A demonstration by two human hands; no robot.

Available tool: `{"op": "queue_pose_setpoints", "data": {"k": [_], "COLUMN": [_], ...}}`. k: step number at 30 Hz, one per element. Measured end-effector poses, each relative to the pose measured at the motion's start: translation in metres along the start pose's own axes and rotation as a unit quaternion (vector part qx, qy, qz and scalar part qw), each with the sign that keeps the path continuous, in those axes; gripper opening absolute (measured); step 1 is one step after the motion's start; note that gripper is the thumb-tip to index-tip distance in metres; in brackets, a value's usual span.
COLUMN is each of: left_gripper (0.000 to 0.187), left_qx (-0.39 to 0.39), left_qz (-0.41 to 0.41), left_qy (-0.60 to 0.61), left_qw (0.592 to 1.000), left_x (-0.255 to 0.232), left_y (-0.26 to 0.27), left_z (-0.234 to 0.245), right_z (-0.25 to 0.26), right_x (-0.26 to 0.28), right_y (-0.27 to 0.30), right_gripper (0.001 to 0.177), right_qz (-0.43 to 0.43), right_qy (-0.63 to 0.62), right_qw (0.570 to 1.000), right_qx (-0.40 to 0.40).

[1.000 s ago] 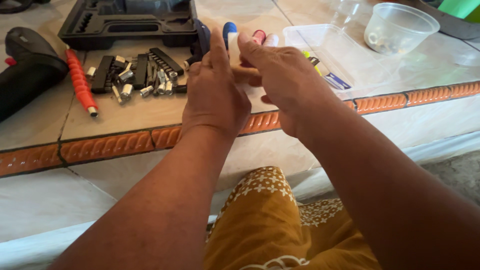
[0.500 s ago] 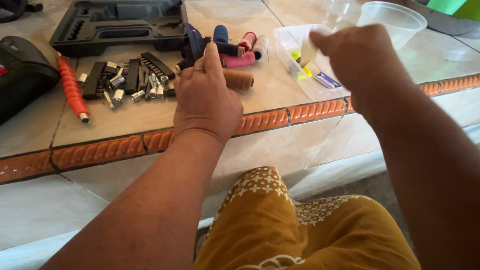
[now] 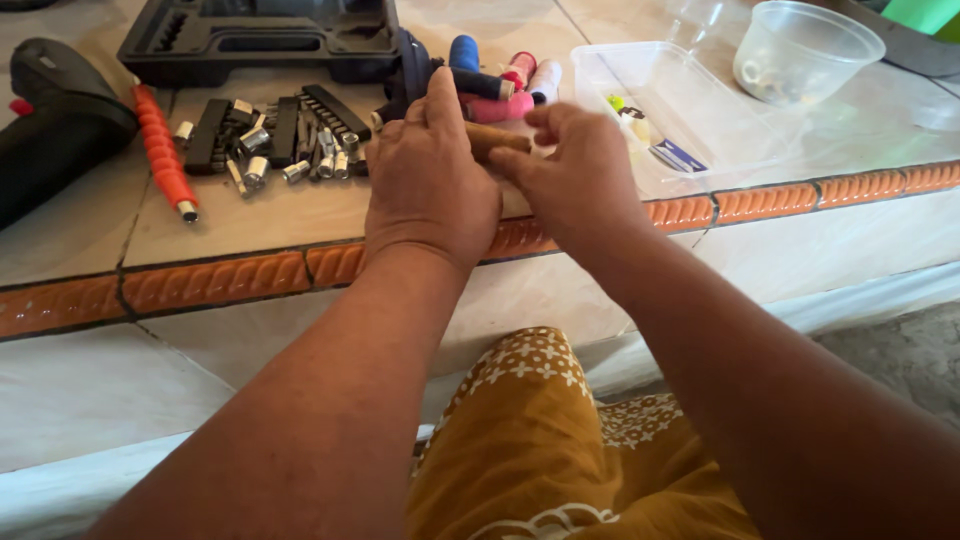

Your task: The person organizes sewing supplies on a tiled floor. They pick up various colored thread spools and small tools from a plastic container and place them on the floor, arranging them into a neat row.

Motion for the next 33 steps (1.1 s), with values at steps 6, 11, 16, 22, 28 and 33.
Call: {"op": "queue_pose_setpoints", "data": {"k": [6, 11, 16, 22, 28, 33], "left_gripper": [0.077, 0.079, 0.075, 0.071, 0.069, 0.069], "left_qx": [0.025, 0.003, 0.005, 0.020, 0.022, 0.027], "left_qz": [0.021, 0.008, 0.011, 0.022, 0.002, -0.009], "left_qy": [0.014, -0.015, -0.019, -0.018, -0.032, -0.063], "left_qw": [0.999, 1.000, 1.000, 0.999, 0.999, 0.998], "left_x": [0.001, -0.001, -0.001, -0.002, -0.002, -0.003], "left_y": [-0.002, -0.003, -0.002, -0.003, -0.001, -0.002], "left_z": [-0.006, -0.003, 0.001, 0.001, -0.002, -0.003], "right_z": [-0.009, -0.004, 0.001, 0.010, 0.039, 0.072], "right_x": [0.002, 0.005, 0.002, 0.005, 0.016, 0.002], "right_y": [0.017, 0.028, 0.033, 0.038, 0.038, 0.023], "right_gripper": [0.034, 0.029, 0.030, 0.028, 0.029, 0.024], "right_qz": [0.001, 0.032, 0.029, 0.015, 0.103, 0.089], "right_qy": [0.074, 0.040, -0.041, -0.119, -0.067, -0.030], "right_qw": [0.996, 0.997, 0.996, 0.988, 0.982, 0.979], "right_qx": [-0.042, -0.066, -0.079, -0.096, -0.143, -0.180]}}
Point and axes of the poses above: each hand's wrist, its own y-axis away from the middle knuckle, its own z-axis out of the back of the hand, x = y × z, the point moved 5 cm from there along -y, towards the middle knuckle, and after that the axes turned 2 degrees about -x, right-handed, at the moved point
